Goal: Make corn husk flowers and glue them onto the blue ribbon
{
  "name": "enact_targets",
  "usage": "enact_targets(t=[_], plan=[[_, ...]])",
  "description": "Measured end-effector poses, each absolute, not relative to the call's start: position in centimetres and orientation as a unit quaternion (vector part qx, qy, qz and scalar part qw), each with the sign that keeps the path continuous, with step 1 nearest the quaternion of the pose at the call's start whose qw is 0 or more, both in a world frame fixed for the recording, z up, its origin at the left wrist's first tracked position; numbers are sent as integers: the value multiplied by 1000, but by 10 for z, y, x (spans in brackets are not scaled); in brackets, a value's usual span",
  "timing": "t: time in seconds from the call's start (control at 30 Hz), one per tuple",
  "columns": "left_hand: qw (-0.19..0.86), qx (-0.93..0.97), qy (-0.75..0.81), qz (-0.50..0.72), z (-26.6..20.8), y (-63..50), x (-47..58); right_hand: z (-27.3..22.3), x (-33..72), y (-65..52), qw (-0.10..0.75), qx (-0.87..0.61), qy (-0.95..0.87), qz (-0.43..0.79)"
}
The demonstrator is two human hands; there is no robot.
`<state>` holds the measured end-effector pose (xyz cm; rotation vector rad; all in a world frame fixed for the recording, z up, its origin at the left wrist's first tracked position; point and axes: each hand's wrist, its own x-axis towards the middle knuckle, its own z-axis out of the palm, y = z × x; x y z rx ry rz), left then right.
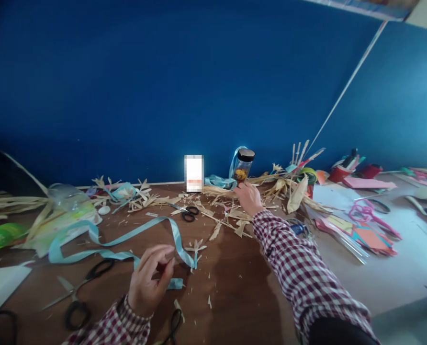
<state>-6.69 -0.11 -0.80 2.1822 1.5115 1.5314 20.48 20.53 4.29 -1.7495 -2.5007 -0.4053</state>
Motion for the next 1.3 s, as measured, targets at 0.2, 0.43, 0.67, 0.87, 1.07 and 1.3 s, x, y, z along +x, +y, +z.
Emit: enact_targets(t=[0.2, 0.43, 0.67, 0.87, 1.07, 1.3], plan=[[56, 714, 484, 503, -5, -4, -67, 43, 206, 204, 72, -579, -804, -112], [97, 722, 464, 505, -1, -5, -66, 57, 169, 177, 142, -528, -835, -67], [117, 733, 466, 481, -8, -7, -65, 43, 91, 159, 93, -407, -909, 23], [128, 741, 465, 468, -10, -8, -67, 31, 69, 161, 79, -425, -900, 54], [134, 744, 470, 455, -8, -9, -67, 34, 72, 159, 107, -437, -887, 99], [139, 736, 503, 431, -13, -3, -65, 43, 87, 162, 167, -427, -863, 212]])
